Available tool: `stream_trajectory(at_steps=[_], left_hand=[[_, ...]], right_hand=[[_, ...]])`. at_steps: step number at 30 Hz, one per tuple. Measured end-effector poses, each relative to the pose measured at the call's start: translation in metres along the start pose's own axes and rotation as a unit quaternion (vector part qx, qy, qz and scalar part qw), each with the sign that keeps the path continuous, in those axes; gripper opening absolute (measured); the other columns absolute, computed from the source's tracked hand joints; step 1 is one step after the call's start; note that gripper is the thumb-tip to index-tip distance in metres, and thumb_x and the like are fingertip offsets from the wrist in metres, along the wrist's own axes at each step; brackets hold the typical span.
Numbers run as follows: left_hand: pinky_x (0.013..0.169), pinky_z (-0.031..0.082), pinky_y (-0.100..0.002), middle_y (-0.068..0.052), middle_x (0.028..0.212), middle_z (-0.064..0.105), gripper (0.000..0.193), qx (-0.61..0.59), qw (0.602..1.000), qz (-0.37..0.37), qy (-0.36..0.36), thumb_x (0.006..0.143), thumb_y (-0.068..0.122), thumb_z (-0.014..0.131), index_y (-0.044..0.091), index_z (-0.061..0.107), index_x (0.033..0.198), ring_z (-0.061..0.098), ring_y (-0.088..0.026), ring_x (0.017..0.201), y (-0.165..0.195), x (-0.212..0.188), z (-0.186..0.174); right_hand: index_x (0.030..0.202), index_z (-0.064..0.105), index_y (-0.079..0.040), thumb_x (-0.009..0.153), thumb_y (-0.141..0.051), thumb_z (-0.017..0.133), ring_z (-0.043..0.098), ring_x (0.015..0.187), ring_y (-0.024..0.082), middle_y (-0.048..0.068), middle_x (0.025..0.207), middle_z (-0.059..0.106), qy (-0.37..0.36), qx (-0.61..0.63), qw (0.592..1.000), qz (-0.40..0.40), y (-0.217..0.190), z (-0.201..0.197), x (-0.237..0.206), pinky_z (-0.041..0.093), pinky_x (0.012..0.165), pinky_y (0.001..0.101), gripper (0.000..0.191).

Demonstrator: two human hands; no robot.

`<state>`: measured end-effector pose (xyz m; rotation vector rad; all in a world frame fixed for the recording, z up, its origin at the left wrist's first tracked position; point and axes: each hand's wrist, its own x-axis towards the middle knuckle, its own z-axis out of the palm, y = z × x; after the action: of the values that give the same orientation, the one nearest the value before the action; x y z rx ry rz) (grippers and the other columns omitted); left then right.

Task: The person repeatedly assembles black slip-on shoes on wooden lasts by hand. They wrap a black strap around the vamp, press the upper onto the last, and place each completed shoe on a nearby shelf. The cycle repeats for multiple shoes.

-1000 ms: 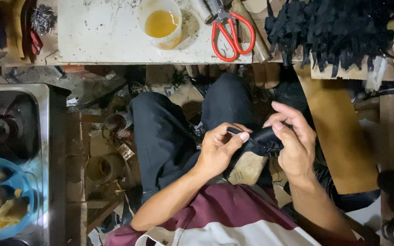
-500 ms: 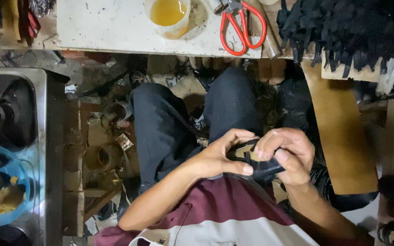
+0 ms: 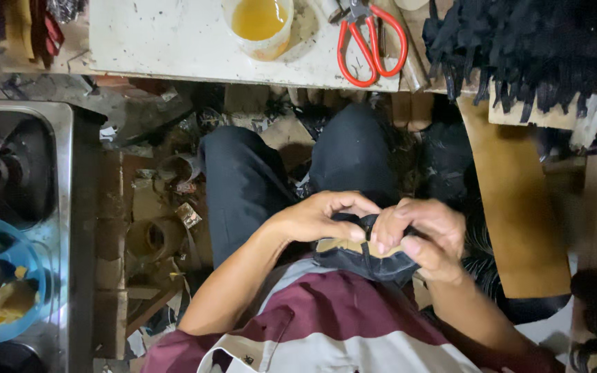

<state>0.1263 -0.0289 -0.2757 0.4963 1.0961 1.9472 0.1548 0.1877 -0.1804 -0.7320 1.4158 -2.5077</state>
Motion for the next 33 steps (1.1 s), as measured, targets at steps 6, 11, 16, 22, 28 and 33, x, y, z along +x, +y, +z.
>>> stream_trajectory(at_steps=[6, 11, 16, 22, 28, 33], left_hand=[[0.124, 0.036, -0.037, -0.013, 0.149, 0.059, 0.086, -0.025, 0.999, 0.030, -0.021, 0.096, 0.065, 0.064, -0.002, 0.052, 0.150, 0.052, -0.021, 0.142, 0.004, -0.016, -0.025], [0.113, 0.048, -0.047, -0.026, 0.152, 0.052, 0.106, -0.441, 0.887, 0.049, -0.127, 0.086, 0.077, 0.061, -0.001, 0.040, 0.156, 0.054, -0.039, 0.139, -0.003, -0.046, 0.023], [0.101, 0.053, -0.047, -0.029, 0.149, 0.050, 0.105, -0.332, 0.925, 0.147, 0.110, 0.092, 0.076, 0.059, -0.005, 0.039, 0.156, 0.056, -0.039, 0.130, 0.004, -0.090, 0.008], [0.109, 0.046, -0.042, -0.018, 0.143, 0.060, 0.083, 0.316, 0.885, 0.028, 0.340, 0.090, 0.060, 0.069, 0.001, 0.053, 0.146, 0.060, -0.030, 0.131, 0.054, -0.119, -0.040], [0.100, 0.046, -0.050, -0.007, 0.136, 0.063, 0.079, 0.716, 0.673, 0.000, 0.184, 0.065, 0.052, 0.081, 0.021, 0.064, 0.136, 0.055, -0.033, 0.126, 0.111, -0.084, -0.050], [0.104, 0.052, -0.047, -0.011, 0.121, 0.072, 0.046, 0.618, 0.729, 0.105, 0.274, 0.083, 0.046, 0.078, 0.014, 0.073, 0.115, 0.065, -0.033, 0.117, 0.147, -0.124, -0.101]], right_hand=[[0.127, 0.067, 0.002, 0.100, -0.008, 0.062, 0.067, 0.068, 0.029, 0.016, 0.086, 0.067, 0.009, 0.258, 0.966, 0.020, -0.004, -0.002, 0.059, 0.055, 0.072, 0.0441, 0.029], [0.134, 0.060, 0.002, 0.100, -0.008, 0.059, 0.070, 0.094, 0.032, 0.019, 0.106, 0.069, 0.008, 0.195, 0.978, 0.077, 0.038, 0.009, 0.121, 0.058, 0.088, 0.0453, 0.035], [0.133, 0.058, 0.004, 0.103, -0.001, 0.061, 0.064, 0.122, 0.022, 0.015, 0.128, 0.066, 0.049, -0.171, 0.980, 0.091, 0.074, 0.009, 0.157, 0.050, 0.111, 0.0372, 0.031], [0.136, 0.056, 0.003, 0.100, -0.001, 0.064, 0.067, 0.113, 0.017, 0.012, 0.124, 0.067, 0.024, -0.245, 0.965, 0.085, 0.086, 0.017, 0.191, 0.054, 0.100, 0.0303, 0.037], [0.135, 0.057, 0.003, 0.099, -0.002, 0.064, 0.070, 0.108, 0.018, 0.013, 0.121, 0.069, -0.013, -0.308, 0.946, 0.101, 0.089, 0.033, 0.189, 0.056, 0.096, 0.0292, 0.037], [0.135, 0.058, 0.003, 0.097, -0.004, 0.064, 0.070, 0.107, 0.019, 0.014, 0.118, 0.071, 0.006, -0.352, 0.926, 0.137, 0.079, 0.011, 0.162, 0.056, 0.094, 0.0294, 0.039]])
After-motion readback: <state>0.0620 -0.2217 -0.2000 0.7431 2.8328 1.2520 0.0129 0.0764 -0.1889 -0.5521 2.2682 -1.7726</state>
